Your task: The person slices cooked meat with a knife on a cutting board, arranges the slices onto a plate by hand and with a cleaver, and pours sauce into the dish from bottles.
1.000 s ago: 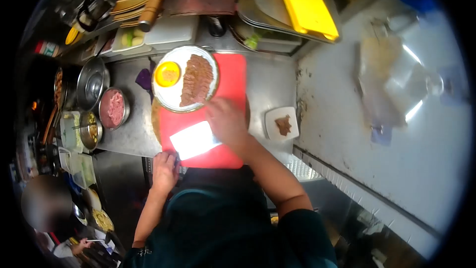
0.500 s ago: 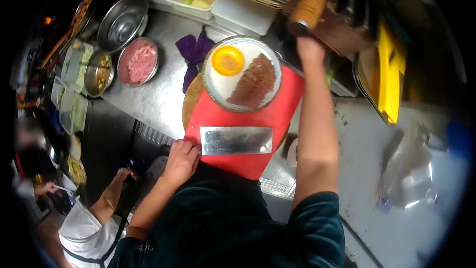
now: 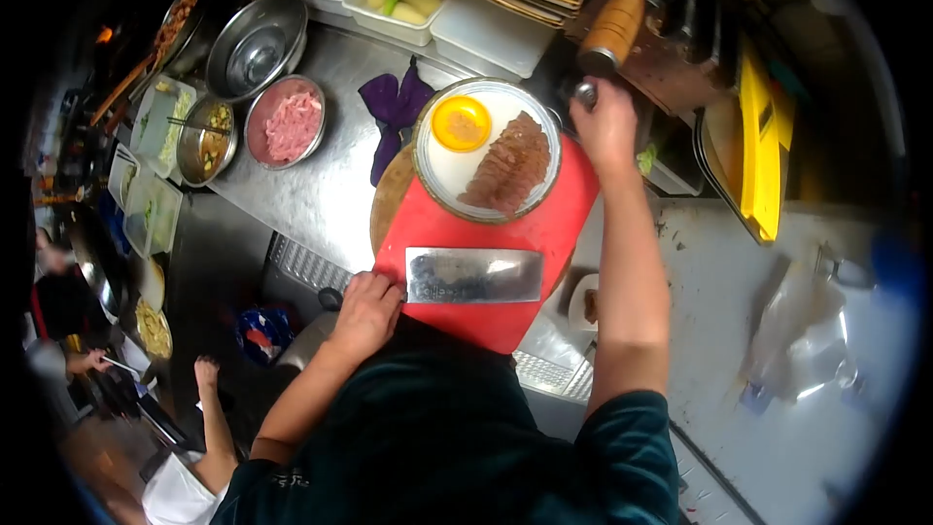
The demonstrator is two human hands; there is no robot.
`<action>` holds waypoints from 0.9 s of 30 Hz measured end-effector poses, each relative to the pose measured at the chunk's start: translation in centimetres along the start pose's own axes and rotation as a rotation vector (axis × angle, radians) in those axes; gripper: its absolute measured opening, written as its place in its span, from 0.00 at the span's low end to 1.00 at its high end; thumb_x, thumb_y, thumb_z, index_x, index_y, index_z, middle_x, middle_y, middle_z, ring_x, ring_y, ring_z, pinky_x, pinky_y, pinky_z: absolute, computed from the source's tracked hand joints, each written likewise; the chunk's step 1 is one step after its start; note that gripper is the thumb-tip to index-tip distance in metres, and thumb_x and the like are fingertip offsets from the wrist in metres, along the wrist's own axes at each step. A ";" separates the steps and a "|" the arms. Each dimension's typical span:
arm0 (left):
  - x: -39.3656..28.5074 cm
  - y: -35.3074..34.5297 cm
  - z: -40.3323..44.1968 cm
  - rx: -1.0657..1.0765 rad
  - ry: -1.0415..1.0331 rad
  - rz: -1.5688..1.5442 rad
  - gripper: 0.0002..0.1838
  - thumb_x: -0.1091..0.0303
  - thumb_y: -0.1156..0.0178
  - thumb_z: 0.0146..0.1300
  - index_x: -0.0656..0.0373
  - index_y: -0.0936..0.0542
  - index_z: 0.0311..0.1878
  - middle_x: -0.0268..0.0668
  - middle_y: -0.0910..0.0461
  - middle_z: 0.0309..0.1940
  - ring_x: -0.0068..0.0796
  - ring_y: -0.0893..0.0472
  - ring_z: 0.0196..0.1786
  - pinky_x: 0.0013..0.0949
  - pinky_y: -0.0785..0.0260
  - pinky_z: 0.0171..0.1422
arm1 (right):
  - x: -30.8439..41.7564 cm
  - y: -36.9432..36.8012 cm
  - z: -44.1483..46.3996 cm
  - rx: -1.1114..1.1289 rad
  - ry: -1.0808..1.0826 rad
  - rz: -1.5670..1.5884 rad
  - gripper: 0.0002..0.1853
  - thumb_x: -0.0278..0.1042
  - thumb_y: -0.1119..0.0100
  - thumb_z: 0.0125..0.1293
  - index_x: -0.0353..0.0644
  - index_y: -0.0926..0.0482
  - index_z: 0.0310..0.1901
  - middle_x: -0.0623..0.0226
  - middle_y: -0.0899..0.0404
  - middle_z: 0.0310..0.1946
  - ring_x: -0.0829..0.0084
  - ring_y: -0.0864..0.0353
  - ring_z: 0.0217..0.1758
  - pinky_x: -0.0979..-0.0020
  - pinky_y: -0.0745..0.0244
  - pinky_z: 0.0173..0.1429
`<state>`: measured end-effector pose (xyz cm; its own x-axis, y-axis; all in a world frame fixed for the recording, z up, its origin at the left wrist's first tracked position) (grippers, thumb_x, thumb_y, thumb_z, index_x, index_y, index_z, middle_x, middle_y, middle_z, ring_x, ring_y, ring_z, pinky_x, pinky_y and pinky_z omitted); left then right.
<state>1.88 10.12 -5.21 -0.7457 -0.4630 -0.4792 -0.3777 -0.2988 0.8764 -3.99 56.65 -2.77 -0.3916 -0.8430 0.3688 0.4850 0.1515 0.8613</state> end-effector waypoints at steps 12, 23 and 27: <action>-3.2 4.6 1.3 -0.184 -0.095 -0.087 0.34 0.66 0.19 0.58 0.68 0.19 0.67 0.52 0.18 0.59 0.56 0.20 0.63 0.52 0.27 0.70 | 10.7 15.5 -11.0 -0.059 0.205 0.093 0.23 0.25 0.22 0.55 0.42 0.14 0.55 0.58 0.20 0.54 0.51 0.12 0.48 0.56 0.14 0.50; -10.5 6.9 8.2 -0.256 -0.163 -0.392 0.56 0.70 0.13 0.48 0.68 0.32 0.80 0.58 0.21 0.69 0.62 0.19 0.71 0.53 0.25 0.75 | 17.2 20.2 -18.0 0.113 0.051 0.752 0.22 0.31 0.19 0.60 0.41 0.15 0.55 0.59 0.17 0.50 0.58 0.12 0.49 0.63 0.15 0.51; -5.7 6.9 8.4 -0.221 -0.118 -0.168 0.47 0.65 0.13 0.53 0.65 0.27 0.74 0.56 0.14 0.59 0.55 0.11 0.60 0.48 0.17 0.64 | 16.2 16.3 -21.3 0.105 -0.137 0.928 0.33 0.28 0.19 0.61 0.38 0.20 0.68 0.55 0.23 0.66 0.61 0.13 0.56 0.65 0.15 0.55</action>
<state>-1.08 17.69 3.98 -0.7466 -0.2950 -0.5963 -0.3822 -0.5435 0.7474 14.24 34.50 9.79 0.0235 -0.2951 0.9552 0.5787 0.7831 0.2277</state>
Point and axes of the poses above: each hand's wrist, its own z-axis towards the middle knuckle, its own y-axis out of the back of the hand, x = y × z, the point moved 5 cm from there along z, towards the middle knuckle
